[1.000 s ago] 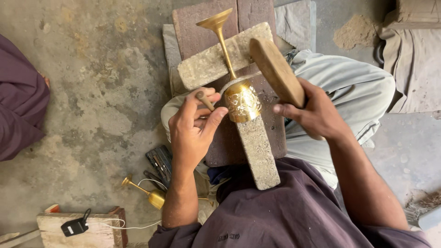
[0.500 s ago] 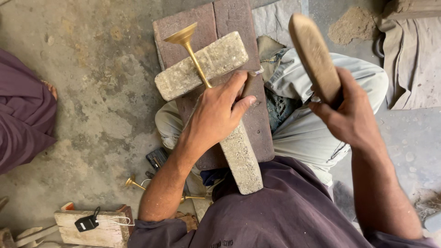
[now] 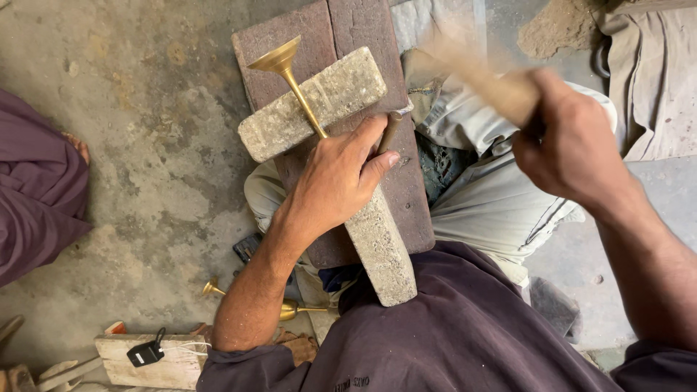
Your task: The person sits on the floor with a brass goblet resting on a brick support and holds a punch against its surface while striking the punch with a wooden mallet to emboss a decorative pattern. They reposition the punch around the goblet and briefly wipe the piece with a cloth before resuming hammering.
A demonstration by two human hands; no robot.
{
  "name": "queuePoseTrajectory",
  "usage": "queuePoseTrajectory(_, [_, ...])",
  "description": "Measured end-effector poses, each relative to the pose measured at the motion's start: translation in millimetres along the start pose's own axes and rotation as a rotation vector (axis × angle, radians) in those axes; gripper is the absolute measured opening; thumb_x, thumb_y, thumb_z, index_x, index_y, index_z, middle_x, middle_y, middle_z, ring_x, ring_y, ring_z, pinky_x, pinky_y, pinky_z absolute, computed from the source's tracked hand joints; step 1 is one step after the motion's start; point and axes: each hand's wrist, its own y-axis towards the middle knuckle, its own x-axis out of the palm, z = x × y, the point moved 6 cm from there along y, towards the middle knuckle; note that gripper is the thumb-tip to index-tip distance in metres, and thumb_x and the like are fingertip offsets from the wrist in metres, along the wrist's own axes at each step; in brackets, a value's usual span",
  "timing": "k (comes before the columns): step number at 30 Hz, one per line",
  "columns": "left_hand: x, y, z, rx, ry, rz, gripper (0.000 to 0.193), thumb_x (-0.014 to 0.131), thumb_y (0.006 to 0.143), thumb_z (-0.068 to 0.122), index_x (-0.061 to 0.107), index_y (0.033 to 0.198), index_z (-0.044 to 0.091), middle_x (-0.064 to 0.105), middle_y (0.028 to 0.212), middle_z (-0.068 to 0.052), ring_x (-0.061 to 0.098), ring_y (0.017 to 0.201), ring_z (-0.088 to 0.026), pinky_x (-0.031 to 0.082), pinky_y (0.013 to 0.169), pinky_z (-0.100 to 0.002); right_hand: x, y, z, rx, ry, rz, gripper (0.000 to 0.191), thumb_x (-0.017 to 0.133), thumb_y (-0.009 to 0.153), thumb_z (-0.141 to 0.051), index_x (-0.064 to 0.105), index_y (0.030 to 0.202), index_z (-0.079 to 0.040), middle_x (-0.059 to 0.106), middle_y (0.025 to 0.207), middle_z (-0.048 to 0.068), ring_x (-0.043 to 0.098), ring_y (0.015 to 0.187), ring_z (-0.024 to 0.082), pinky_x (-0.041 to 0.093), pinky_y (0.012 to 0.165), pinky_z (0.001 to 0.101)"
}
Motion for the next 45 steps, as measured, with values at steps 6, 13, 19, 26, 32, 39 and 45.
queuePoseTrajectory(6, [-1,-5,-9,-0.032,-0.021,-0.045,0.034,0.071,0.102,0.018,0.052,0.124,0.001,0.065,0.083,-0.015,0.068,0.069,-0.029,0.049,0.061,-0.044,-2,1,-2,-0.050,0.550,0.099,0.053,0.067,0.084,-0.008,0.044,0.131,-0.002,0.070,0.108,0.012,0.070,0.100,0.022,0.059,0.092,0.0385])
queuePoseTrajectory(13, [1,-12,-21,-0.030,-0.080,-0.086,0.034,0.069,0.103,0.021,0.053,0.126,0.002,0.065,0.078,-0.009,0.068,0.065,-0.020,0.052,0.056,-0.039,4,0,-13,-0.074,0.183,0.050,0.050,0.070,0.085,0.001,0.049,0.130,-0.003,0.072,0.109,0.014,0.071,0.097,0.024,0.060,0.088,0.0394])
queuePoseTrajectory(19, [-2,-16,-25,-0.013,-0.119,-0.098,0.034,0.068,0.103,0.020,0.053,0.128,0.003,0.066,0.080,-0.008,0.068,0.064,-0.018,0.055,0.054,-0.036,0,-5,-20,-0.025,0.331,0.051,0.050,0.071,0.089,0.001,0.050,0.135,-0.001,0.072,0.118,0.017,0.072,0.105,0.025,0.062,0.088,0.0376])
queuePoseTrajectory(26, [-10,-24,-28,0.006,-0.190,-0.104,0.039,0.068,0.101,0.021,0.052,0.133,0.005,0.067,0.084,-0.010,0.070,0.072,-0.021,0.055,0.063,-0.040,-9,-8,-49,-0.081,0.151,0.083,0.054,0.072,0.087,0.000,0.047,0.134,0.002,0.071,0.112,0.019,0.073,0.099,0.028,0.061,0.087,0.0394])
queuePoseTrajectory(32, [-9,-29,-35,0.066,-0.217,-0.103,0.039,0.067,0.103,0.022,0.052,0.135,0.006,0.068,0.092,-0.009,0.072,0.075,-0.021,0.059,0.065,-0.039,-14,-12,-59,-0.133,0.106,0.140,0.044,0.072,0.087,0.001,0.052,0.127,0.003,0.072,0.109,0.019,0.073,0.099,0.028,0.062,0.088,0.0394])
queuePoseTrajectory(39, [-11,-32,-41,0.155,-0.194,-0.073,0.042,0.066,0.103,0.024,0.051,0.137,0.004,0.069,0.095,-0.011,0.072,0.073,-0.020,0.060,0.063,-0.038,-13,-18,-49,0.027,0.116,0.148,0.040,0.074,0.092,-0.001,0.055,0.126,0.006,0.073,0.115,0.017,0.074,0.102,0.025,0.064,0.084,0.0362])
queuePoseTrajectory(45, [-8,-34,-49,0.104,-0.252,-0.164,0.041,0.064,0.103,0.023,0.051,0.137,0.005,0.070,0.089,-0.008,0.069,0.062,-0.016,0.060,0.053,-0.031,-19,-21,-80,-0.116,-0.225,0.140,0.040,0.070,0.087,0.011,0.059,0.125,0.008,0.072,0.109,0.024,0.074,0.093,0.032,0.062,0.077,0.0408])
